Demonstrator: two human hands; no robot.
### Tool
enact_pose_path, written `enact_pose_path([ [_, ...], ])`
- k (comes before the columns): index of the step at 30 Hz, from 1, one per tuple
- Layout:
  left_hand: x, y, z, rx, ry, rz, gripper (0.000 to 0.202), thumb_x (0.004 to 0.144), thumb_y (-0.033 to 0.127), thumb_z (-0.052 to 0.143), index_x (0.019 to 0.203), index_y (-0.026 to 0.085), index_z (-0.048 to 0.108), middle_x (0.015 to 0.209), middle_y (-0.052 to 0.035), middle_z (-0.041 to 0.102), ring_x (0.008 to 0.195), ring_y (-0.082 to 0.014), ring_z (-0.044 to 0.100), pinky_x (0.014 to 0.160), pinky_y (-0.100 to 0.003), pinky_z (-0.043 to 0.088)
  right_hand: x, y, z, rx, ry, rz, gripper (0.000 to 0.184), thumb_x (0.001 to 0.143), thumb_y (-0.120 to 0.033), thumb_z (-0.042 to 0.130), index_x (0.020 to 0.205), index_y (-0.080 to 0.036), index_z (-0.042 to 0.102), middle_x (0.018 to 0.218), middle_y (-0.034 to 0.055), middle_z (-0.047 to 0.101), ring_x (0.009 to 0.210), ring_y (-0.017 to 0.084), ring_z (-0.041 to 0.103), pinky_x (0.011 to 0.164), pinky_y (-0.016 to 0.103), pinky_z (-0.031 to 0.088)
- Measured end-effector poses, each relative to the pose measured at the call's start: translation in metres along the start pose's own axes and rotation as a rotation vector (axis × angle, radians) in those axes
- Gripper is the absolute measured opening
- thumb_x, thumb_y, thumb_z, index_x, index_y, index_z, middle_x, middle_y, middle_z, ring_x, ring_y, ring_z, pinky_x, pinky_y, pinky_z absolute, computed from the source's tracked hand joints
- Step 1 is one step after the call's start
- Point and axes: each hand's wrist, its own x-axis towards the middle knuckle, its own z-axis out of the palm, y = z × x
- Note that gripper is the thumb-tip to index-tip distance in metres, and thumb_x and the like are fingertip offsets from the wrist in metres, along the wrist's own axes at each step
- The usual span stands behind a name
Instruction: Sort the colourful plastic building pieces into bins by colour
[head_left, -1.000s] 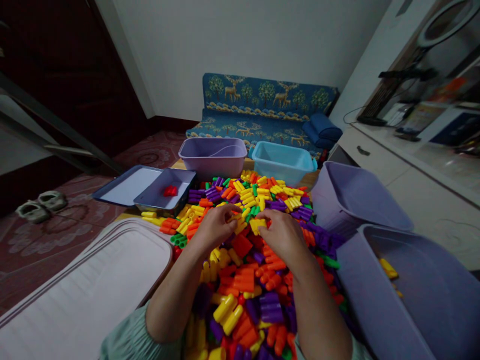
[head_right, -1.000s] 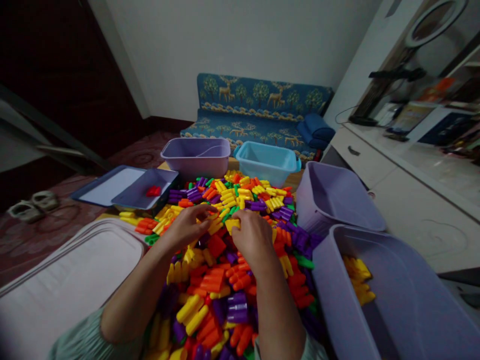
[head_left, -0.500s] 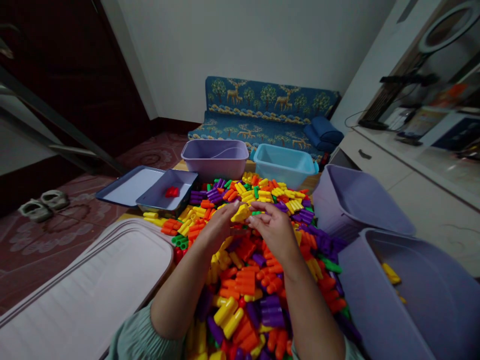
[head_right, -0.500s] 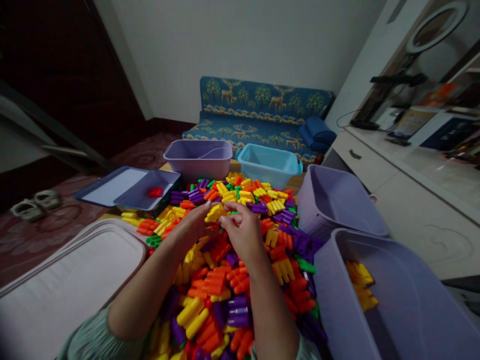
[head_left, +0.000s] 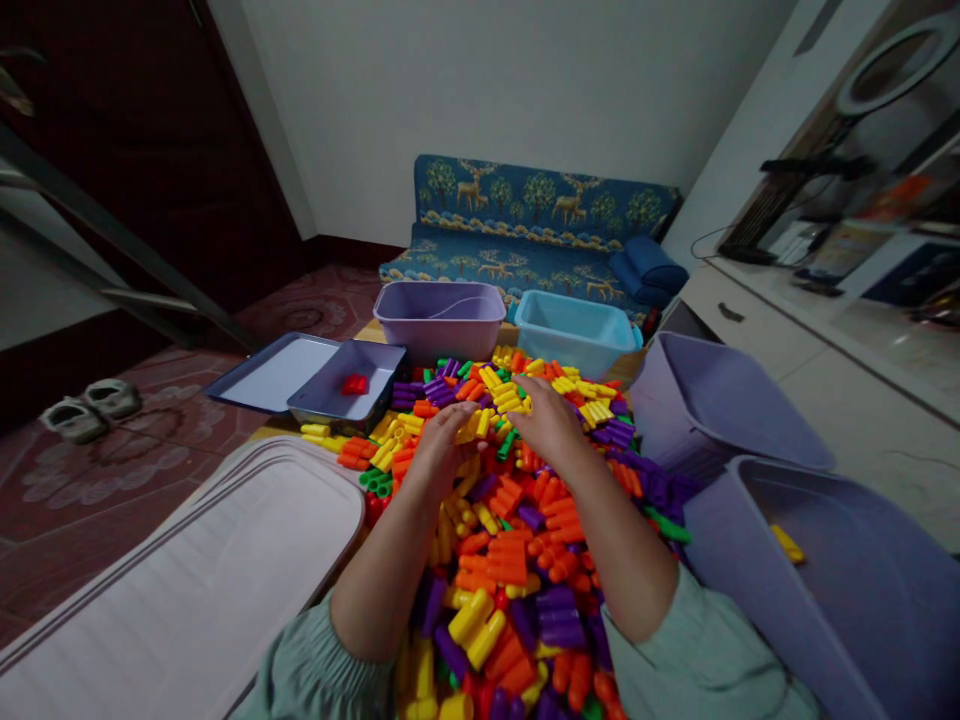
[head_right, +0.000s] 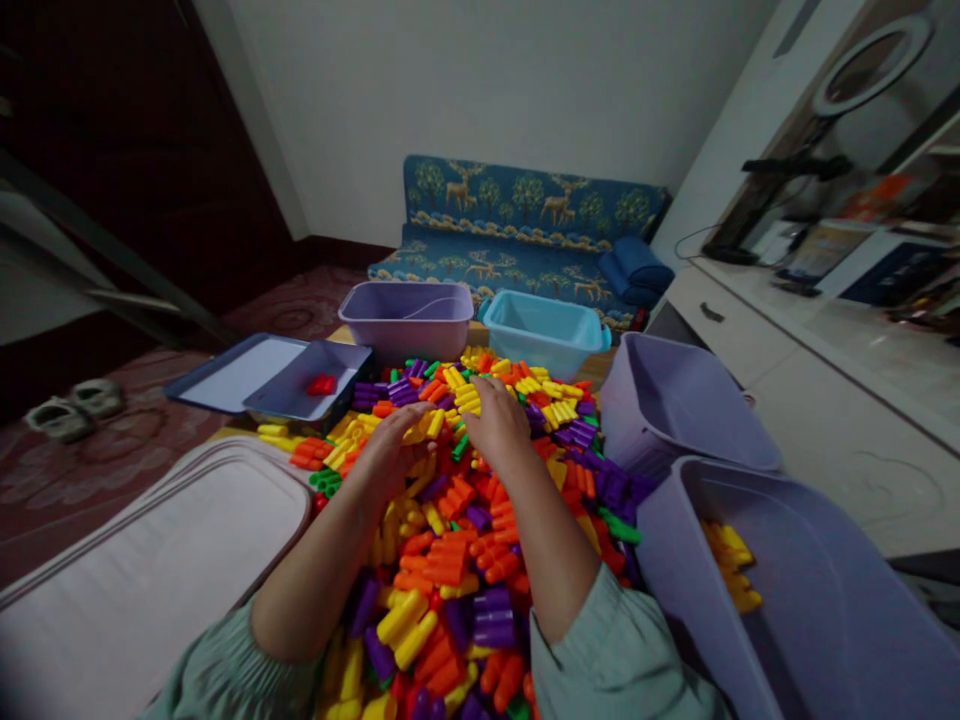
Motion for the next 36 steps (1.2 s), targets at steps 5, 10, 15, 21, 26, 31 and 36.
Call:
enact_pose_path([
  [5,-0.001,0.0,0.002,0.008,0.003,0.023,0.027,0.071,0.029,0.073,0.093,0.016,0.065,0.088,-0.0035,0.065,0.07,-0.0133,0.064,0.054,-0.023,0.056,0.017,-0.018,0.008,-0.251,-0.08,0.14,0.056,0.08,-0.032,0.067,0.13,-0.012,0.05,0.121,0.0172,0.063,0.11,0.03,0.062,0.089,0.038,0.048],
  [10,-0.002,0.002,0.003,0.036,-0.019,0.017,0.026,0.073,0.03,0.072,0.094,0.016,0.064,0.087,-0.0036,0.065,0.071,-0.0141,0.064,0.055,-0.025,0.058,0.014,-0.017,0.02,-0.28,-0.109,0.151,0.032,0.079,-0.028,0.066,0.108,-0.017,0.062,0.11,0.0144,0.067,0.101,0.029,0.066,0.08,0.035,0.048],
  [15,-0.003,0.002,0.002,0.03,-0.046,0.016,0.032,0.072,0.031,0.074,0.097,0.015,0.062,0.09,-0.0055,0.065,0.075,-0.0161,0.066,0.058,-0.028,0.059,-0.002,-0.001,0.003,-0.039,0.047,0.158,0.011,0.073,-0.027,0.066,0.08,-0.019,0.062,0.081,0.0075,0.069,0.08,0.024,0.066,0.07,0.032,0.047],
  [21,-0.01,0.004,0.008,0.051,-0.166,-0.001,0.042,0.073,0.039,0.075,0.106,0.015,0.065,0.11,-0.0111,0.065,0.085,-0.0206,0.067,0.065,-0.032,0.06,-0.049,0.007,0.0,0.766,0.081,0.168,0.027,0.071,-0.036,0.067,0.09,-0.018,0.062,0.082,0.0043,0.069,0.068,0.018,0.064,0.061,0.028,0.05],
  [26,-0.018,0.005,0.012,0.166,-0.315,0.016,0.06,0.062,0.036,0.084,0.114,0.015,0.064,0.098,-0.0092,0.069,0.08,-0.0178,0.067,0.067,-0.024,0.055,-0.062,0.006,0.012,0.71,0.027,0.189,0.034,0.075,-0.032,0.063,0.106,-0.017,0.064,0.078,0.0025,0.067,0.058,0.014,0.061,0.053,0.026,0.049],
  [31,-0.017,0.004,0.011,0.196,-0.282,-0.005,0.06,0.054,0.031,0.088,0.106,0.015,0.064,0.086,-0.0049,0.069,0.068,-0.0141,0.066,0.062,-0.023,0.054,-0.057,0.002,0.011,0.742,0.146,0.192,0.027,0.071,-0.032,0.068,0.093,-0.017,0.062,0.08,0.0037,0.066,0.061,0.014,0.062,0.056,0.026,0.051],
  [36,-0.017,0.004,0.012,0.127,-0.224,-0.001,0.053,0.053,0.031,0.089,0.096,0.015,0.063,0.087,-0.0047,0.068,0.07,-0.0164,0.067,0.06,-0.026,0.057,-0.059,-0.003,0.006,0.992,0.146,0.242,0.03,0.073,-0.037,0.069,0.094,-0.018,0.06,0.076,0.0033,0.068,0.068,0.017,0.066,0.062,0.027,0.054],
])
